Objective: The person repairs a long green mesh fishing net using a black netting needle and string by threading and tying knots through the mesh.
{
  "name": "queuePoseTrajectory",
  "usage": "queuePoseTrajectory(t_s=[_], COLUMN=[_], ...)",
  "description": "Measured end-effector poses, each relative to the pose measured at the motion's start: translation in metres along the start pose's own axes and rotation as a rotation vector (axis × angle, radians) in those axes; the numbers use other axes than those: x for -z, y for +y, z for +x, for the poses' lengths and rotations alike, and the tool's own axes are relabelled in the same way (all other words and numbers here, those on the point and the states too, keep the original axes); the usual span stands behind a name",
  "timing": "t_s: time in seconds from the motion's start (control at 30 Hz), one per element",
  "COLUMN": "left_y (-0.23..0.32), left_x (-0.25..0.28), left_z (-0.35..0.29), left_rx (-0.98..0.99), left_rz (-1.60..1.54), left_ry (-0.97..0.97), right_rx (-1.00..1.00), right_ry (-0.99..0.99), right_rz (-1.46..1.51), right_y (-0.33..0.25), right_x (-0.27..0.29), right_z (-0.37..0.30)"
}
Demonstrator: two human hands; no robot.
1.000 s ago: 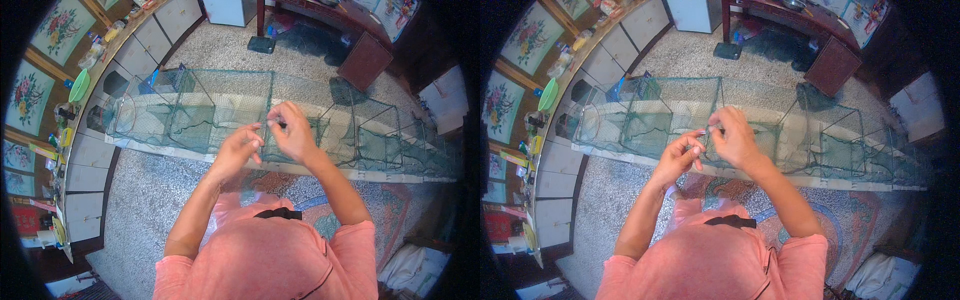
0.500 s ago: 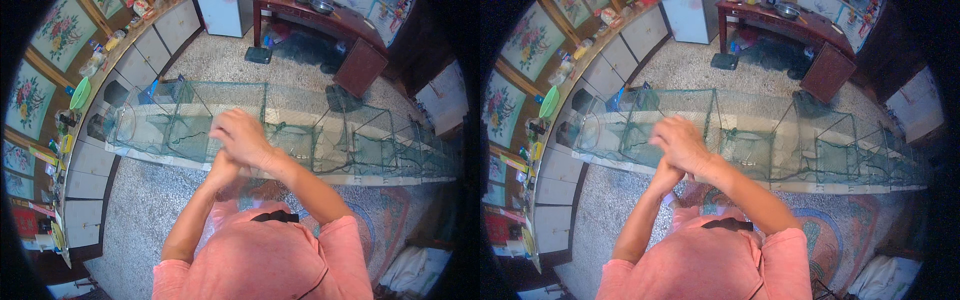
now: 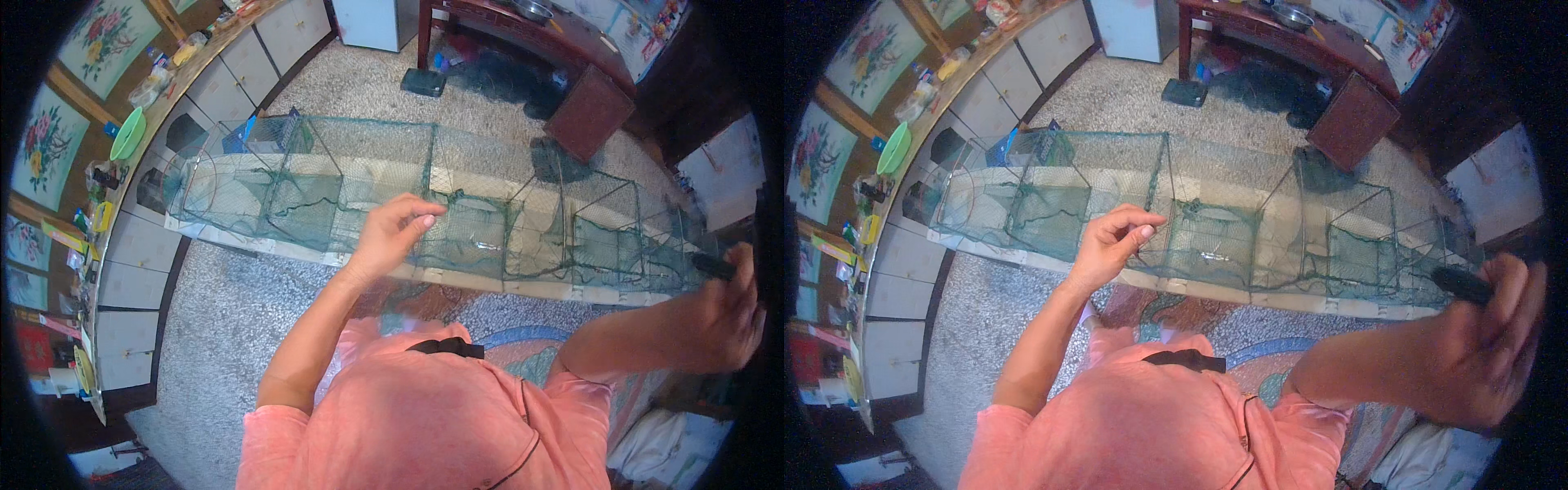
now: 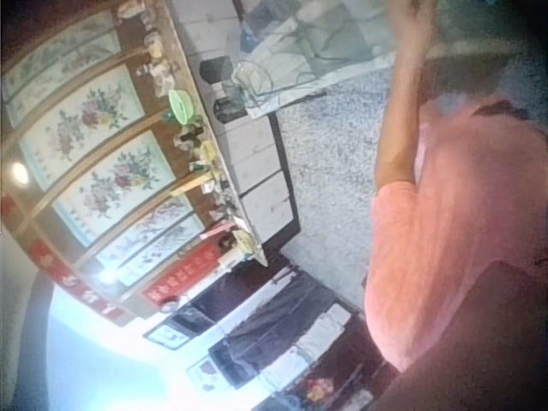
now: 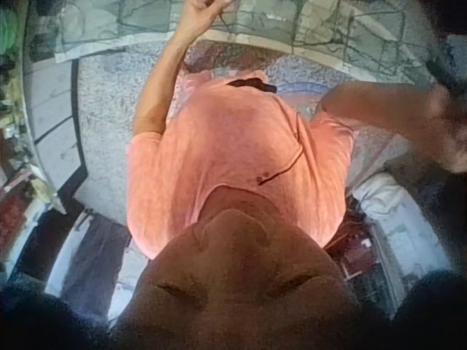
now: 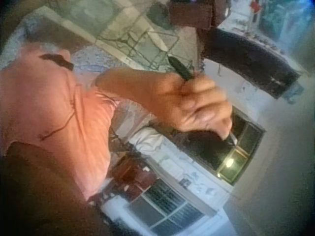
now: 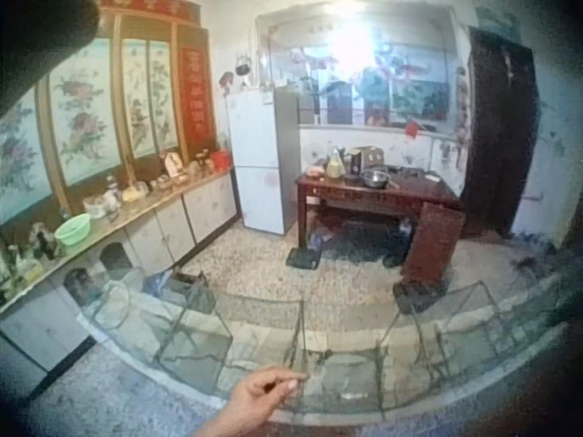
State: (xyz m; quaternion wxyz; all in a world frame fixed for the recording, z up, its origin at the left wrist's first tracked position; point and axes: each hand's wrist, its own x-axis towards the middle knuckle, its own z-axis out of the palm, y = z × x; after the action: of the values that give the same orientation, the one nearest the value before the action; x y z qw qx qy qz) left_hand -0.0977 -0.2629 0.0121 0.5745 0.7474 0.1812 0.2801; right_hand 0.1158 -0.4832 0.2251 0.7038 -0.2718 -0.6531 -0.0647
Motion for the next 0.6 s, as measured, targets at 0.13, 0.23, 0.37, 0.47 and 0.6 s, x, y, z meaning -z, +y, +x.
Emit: queuePoseTrajectory(t_s=[0.13,0.23,0.37,0.47,0.6], left_y=[0.005,0.018,0.032,0.033,0.022], left_x=[0.006,0.014,0.021,0.021,0.024], left_z=[-0.014,-0.032,-0.045,-0.045,-0.041], left_rx=[-0.075,-0.079,-0.134,-0.080,0.051], left_rz=[0.142,0.267,0.460,0.458,0.361], left_ry=[-0.029,-0.054,-0.086,-0.087,-0.078], right_rx=[-0.355,-0.595,-0.645,-0.722,-0.653], right_ry=[0.234,0.026,-0.547,-0.644,-0.696], right_rz=[-0.609,-0.465,-0.682,-0.718,-0.779], right_y=[0.022,0.067,0.106,0.117,0.130], right_x=[-0.010,-0.067,-0.092,-0.103,-0.111], right_z=[-0.030,-0.054,-0.099,-0.124,-0.141])
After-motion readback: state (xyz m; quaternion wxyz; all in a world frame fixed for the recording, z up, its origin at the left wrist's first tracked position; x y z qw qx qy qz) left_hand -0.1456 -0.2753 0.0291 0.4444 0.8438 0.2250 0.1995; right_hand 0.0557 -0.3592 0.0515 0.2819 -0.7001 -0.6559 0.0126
